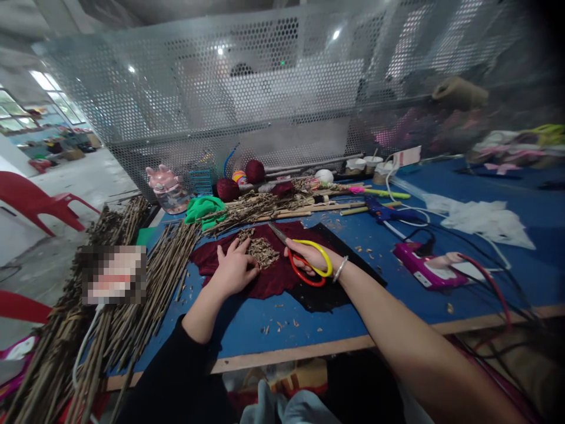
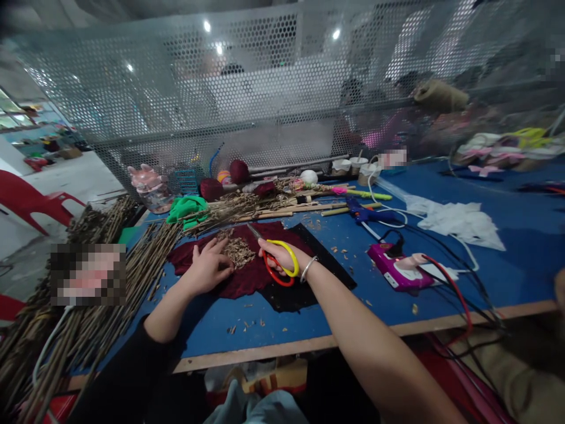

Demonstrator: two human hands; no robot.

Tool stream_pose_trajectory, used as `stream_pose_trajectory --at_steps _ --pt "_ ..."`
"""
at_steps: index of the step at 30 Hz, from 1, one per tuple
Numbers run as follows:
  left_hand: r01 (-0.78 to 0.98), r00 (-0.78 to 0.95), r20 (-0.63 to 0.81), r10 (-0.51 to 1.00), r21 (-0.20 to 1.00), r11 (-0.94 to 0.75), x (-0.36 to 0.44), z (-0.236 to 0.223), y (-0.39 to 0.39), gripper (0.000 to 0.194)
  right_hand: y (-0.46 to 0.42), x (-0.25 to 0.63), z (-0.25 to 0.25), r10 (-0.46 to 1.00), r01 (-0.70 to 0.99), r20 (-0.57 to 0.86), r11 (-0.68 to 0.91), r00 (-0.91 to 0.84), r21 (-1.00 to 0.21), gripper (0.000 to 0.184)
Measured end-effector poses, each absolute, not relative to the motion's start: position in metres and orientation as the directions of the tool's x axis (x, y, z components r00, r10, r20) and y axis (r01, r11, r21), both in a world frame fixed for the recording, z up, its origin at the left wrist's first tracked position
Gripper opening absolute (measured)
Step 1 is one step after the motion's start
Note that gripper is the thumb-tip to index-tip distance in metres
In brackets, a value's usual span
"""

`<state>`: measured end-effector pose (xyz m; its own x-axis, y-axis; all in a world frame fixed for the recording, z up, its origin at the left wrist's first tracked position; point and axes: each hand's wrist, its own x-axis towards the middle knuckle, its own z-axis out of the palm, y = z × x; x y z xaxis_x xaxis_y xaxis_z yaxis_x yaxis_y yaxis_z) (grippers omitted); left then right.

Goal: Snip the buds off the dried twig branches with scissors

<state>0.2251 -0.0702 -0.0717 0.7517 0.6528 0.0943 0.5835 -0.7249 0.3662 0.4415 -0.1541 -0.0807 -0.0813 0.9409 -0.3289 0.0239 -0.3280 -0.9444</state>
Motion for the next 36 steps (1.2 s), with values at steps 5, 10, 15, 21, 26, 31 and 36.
stream_pose_trajectory --at_steps 5,10,15,21,26,31,36 --pt "0.588 0.714 0.140 0.686 0.412 -0.696 0.224 -0.064 -0.071 0.013 -0.155 0.439 -0.077 0.941 0.037 -0.331 -0.330 -0.073 -0.943 0.044" --pt "0.532 0.637 0.265 0.724 0.529 -0.662 0.228 -0.058 -0.070 0.014 -0.158 0.438 -0.073 0.950 0.071 -0.303 -0.298 -0.069 -0.952 0.045" --pt "0.483 0.474 0.338 0.813 0.672 -0.561 0.229 -0.065 -0.062 0.014 -0.169 0.432 -0.061 0.989 0.233 -0.128 -0.106 -0.080 -0.967 0.049" --pt "0.449 0.448 0.326 0.833 0.723 -0.525 0.230 -0.066 -0.063 0.015 -0.183 0.424 -0.050 0.974 0.267 -0.117 -0.063 -0.193 -0.962 0.053" --pt "0.421 0.481 0.295 0.826 0.748 -0.513 0.231 -0.067 -0.067 0.019 -0.188 0.418 -0.042 0.950 0.347 -0.209 -0.120 -0.232 -0.930 0.054" --pt "0.447 0.513 0.266 0.816 0.728 -0.519 0.232 -0.067 -0.067 0.022 -0.188 0.412 -0.039 0.955 0.396 -0.247 -0.165 -0.165 -0.903 0.056" --pt "0.446 0.564 0.280 0.777 0.688 -0.572 0.234 -0.065 -0.070 0.019 -0.183 0.411 -0.046 0.958 0.405 -0.263 -0.195 -0.118 -0.893 0.055"
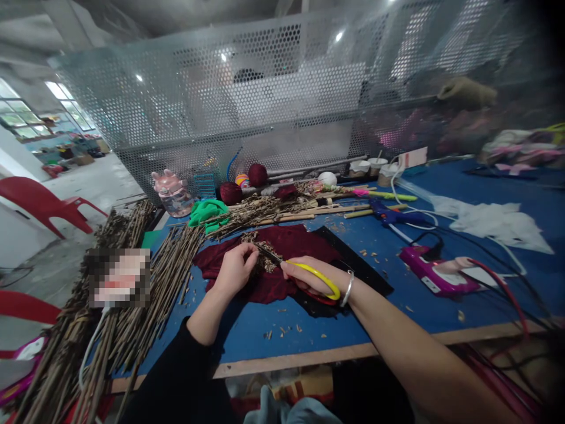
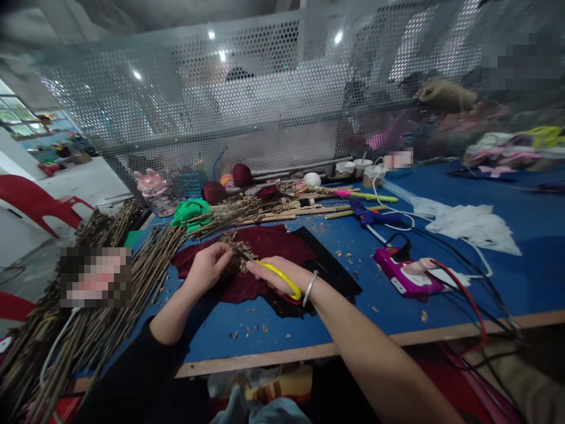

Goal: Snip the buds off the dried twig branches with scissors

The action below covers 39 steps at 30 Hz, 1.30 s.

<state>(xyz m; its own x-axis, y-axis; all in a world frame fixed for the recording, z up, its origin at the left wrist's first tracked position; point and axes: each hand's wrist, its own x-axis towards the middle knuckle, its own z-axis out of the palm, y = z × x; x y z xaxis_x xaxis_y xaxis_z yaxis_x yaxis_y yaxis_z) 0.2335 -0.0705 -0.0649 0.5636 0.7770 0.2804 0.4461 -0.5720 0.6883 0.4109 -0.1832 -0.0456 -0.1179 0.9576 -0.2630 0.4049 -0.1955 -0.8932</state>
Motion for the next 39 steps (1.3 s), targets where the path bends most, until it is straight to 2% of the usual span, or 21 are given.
stream_pose_trajectory --at_steps 8,15,20,27,34,39 --pt "0.417 0.560 0.327 0.761 0.683 -0.600 0.2337 -0.0655 -0.0727 0.002 -0.1833 0.4109 -0.0464 0.942 0.436 -0.318 -0.242 -0.111 -0.867 0.057" --pt "0.448 0.575 0.326 0.750 0.643 -0.622 0.2328 -0.0629 -0.0748 0.004 -0.1850 0.4133 -0.0489 0.933 0.437 -0.339 -0.255 -0.123 -0.862 0.058" --pt "0.448 0.571 0.304 0.763 0.664 -0.599 0.2338 -0.0627 -0.0764 0.005 -0.1847 0.4136 -0.0509 0.928 0.398 -0.344 -0.264 -0.142 -0.879 0.060" --pt "0.491 0.474 0.344 0.811 0.661 -0.567 0.2348 -0.0632 -0.0753 0.004 -0.1876 0.4105 -0.0439 0.888 0.268 -0.441 -0.396 -0.133 -0.878 0.065" --pt "0.437 0.466 0.361 0.808 0.700 -0.565 0.2370 -0.0632 -0.0787 0.005 -0.1879 0.4100 -0.0416 0.896 0.226 -0.416 -0.378 -0.153 -0.898 0.066" --pt "0.488 0.422 0.381 0.823 0.669 -0.560 0.2375 -0.0637 -0.0810 0.008 -0.1868 0.4133 -0.0455 0.899 0.231 -0.404 -0.362 -0.171 -0.903 0.068"
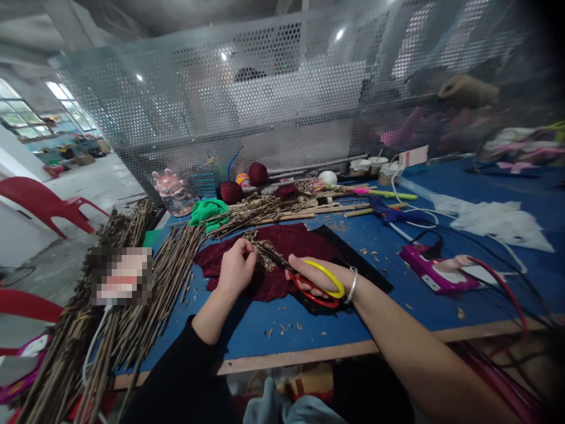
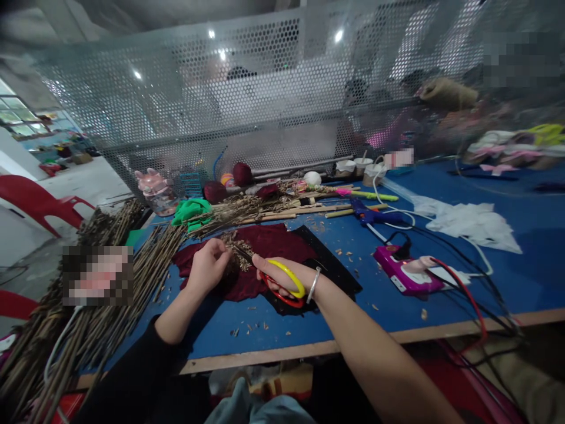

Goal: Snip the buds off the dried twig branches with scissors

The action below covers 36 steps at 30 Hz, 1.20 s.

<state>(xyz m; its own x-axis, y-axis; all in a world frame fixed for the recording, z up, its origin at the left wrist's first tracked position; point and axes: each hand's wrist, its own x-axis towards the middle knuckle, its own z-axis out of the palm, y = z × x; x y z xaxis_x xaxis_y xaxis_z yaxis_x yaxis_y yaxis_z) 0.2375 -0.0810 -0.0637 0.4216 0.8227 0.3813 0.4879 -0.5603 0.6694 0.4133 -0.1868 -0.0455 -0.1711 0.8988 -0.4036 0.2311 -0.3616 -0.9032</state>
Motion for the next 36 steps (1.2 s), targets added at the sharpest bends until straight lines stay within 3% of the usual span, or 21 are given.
stream_pose_trajectory --at_steps 10,28,31,36 --pt "0.522 0.363 0.423 0.830 0.646 -0.557 0.239 -0.066 -0.080 0.010 -0.187 0.413 -0.048 0.900 0.260 -0.404 -0.356 -0.166 -0.898 0.068" --pt "0.512 0.479 0.353 0.804 0.631 -0.582 0.244 -0.072 -0.085 0.010 -0.187 0.409 -0.045 0.909 0.335 -0.399 -0.341 -0.120 -0.878 0.071" --pt "0.524 0.455 0.347 0.820 0.640 -0.562 0.242 -0.069 -0.084 0.011 -0.186 0.411 -0.043 0.917 0.296 -0.387 -0.344 -0.098 -0.891 0.069" --pt "0.569 0.325 0.361 0.874 0.664 -0.485 0.235 -0.068 -0.066 0.021 -0.178 0.427 -0.046 0.951 0.093 -0.310 -0.310 0.018 -0.946 0.064"
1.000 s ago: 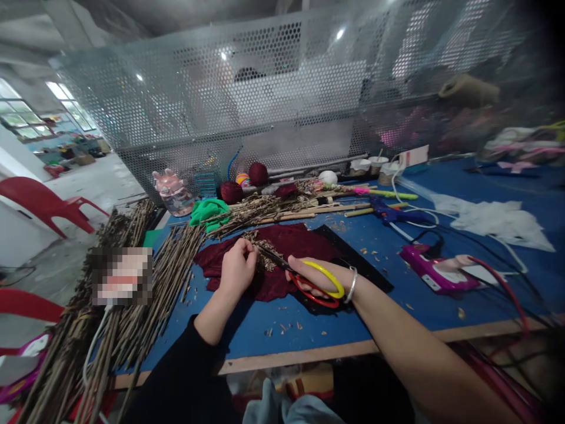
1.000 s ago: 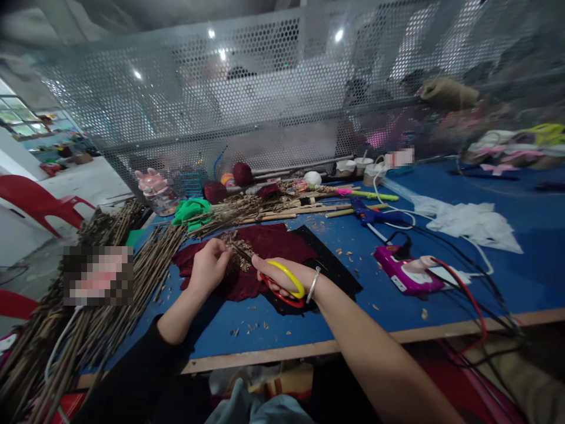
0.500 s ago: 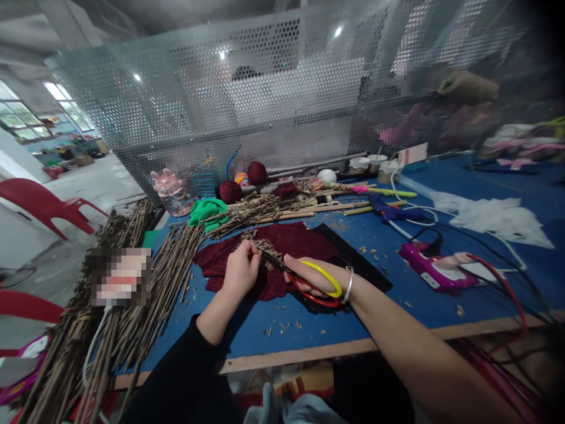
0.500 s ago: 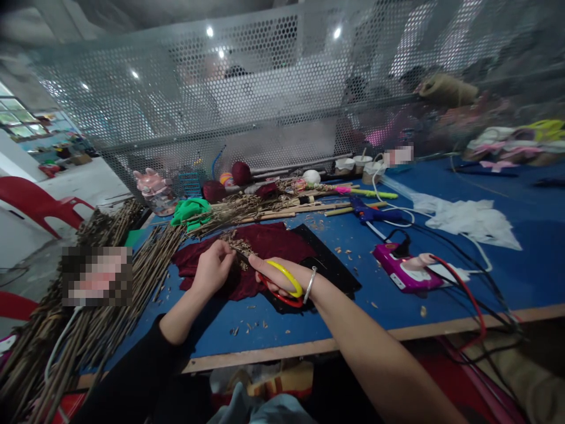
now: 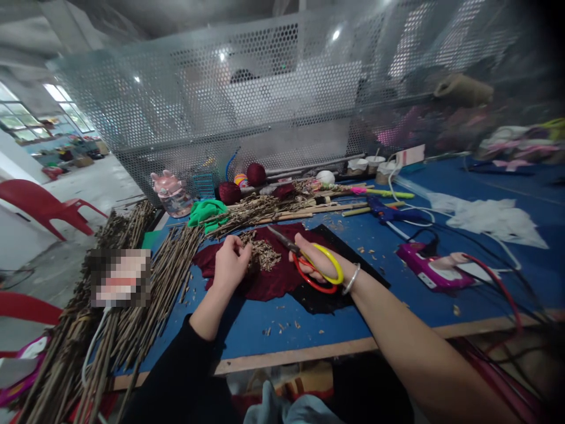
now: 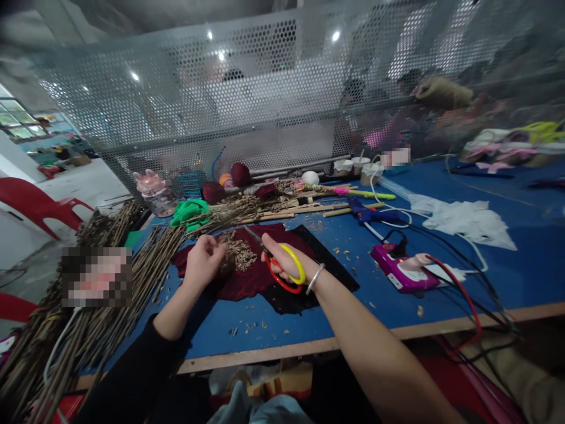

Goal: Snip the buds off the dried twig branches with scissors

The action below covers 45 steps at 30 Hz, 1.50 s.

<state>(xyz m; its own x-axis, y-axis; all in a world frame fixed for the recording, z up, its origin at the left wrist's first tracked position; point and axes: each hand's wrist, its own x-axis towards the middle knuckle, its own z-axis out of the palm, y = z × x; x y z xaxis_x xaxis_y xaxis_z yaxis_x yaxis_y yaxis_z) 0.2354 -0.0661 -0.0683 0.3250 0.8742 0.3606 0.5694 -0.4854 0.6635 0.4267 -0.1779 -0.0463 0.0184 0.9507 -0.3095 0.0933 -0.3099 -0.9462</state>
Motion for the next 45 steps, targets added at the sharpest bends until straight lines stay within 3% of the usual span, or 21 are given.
stream_pose_trajectory --at_steps 3,7,11,15,19,23,26,28,31,35,37,42,45 --pt "0.580 0.316 0.359 0.878 0.659 -0.478 0.236 -0.074 -0.048 0.041 -0.170 0.435 -0.051 0.947 -0.007 -0.302 -0.303 0.114 -0.953 0.061" --pt "0.571 0.469 0.285 0.836 0.624 -0.533 0.242 -0.081 -0.037 0.062 -0.162 0.438 -0.058 0.935 -0.047 -0.309 -0.306 0.173 -0.951 0.059" --pt "0.474 0.624 0.301 0.721 0.589 -0.655 0.243 -0.078 -0.045 0.048 -0.157 0.437 -0.067 0.928 -0.027 -0.312 -0.313 0.204 -0.949 0.058" --pt "0.379 0.674 0.350 0.651 0.592 -0.711 0.243 -0.074 -0.061 0.036 -0.155 0.439 -0.071 0.918 -0.056 -0.347 -0.343 0.192 -0.938 0.057" --pt "0.292 0.682 0.386 0.621 0.635 -0.715 0.238 -0.068 -0.064 0.048 -0.154 0.440 -0.071 0.911 -0.078 -0.371 -0.362 0.182 -0.929 0.055" --pt "0.444 0.540 0.351 0.765 0.653 -0.614 0.211 -0.056 -0.048 0.049 -0.153 0.443 -0.073 0.910 -0.081 -0.377 -0.368 0.174 -0.926 0.055" --pt "0.576 0.608 0.109 0.786 0.622 -0.531 0.188 -0.054 -0.039 0.047 -0.153 0.444 -0.073 0.913 -0.069 -0.372 -0.366 0.166 -0.928 0.055" --pt "0.593 0.651 0.037 0.759 0.599 -0.538 0.184 -0.058 -0.040 0.051 -0.153 0.444 -0.073 0.910 -0.067 -0.381 -0.375 0.162 -0.925 0.055" --pt "0.598 0.658 0.076 0.749 0.551 -0.581 0.193 -0.064 -0.048 0.049 -0.154 0.443 -0.073 0.907 -0.072 -0.389 -0.383 0.159 -0.921 0.056" --pt "0.602 0.638 0.129 0.759 0.531 -0.596 0.210 -0.063 -0.049 0.017 -0.154 0.443 -0.071 0.905 -0.078 -0.395 -0.387 0.158 -0.919 0.053" --pt "0.581 0.615 0.145 0.775 0.581 -0.570 0.214 -0.062 -0.046 0.012 -0.153 0.443 -0.072 0.902 -0.081 -0.404 -0.396 0.152 -0.915 0.053" --pt "0.531 0.523 0.190 0.831 0.690 -0.492 0.220 -0.066 -0.044 0.022 -0.153 0.443 -0.073 0.906 -0.051 -0.399 -0.396 0.142 -0.917 0.054" --pt "0.449 0.539 0.207 0.816 0.750 -0.487 0.223 -0.067 -0.046 0.041 -0.153 0.443 -0.073 0.913 -0.041 -0.383 -0.381 0.140 -0.924 0.055"
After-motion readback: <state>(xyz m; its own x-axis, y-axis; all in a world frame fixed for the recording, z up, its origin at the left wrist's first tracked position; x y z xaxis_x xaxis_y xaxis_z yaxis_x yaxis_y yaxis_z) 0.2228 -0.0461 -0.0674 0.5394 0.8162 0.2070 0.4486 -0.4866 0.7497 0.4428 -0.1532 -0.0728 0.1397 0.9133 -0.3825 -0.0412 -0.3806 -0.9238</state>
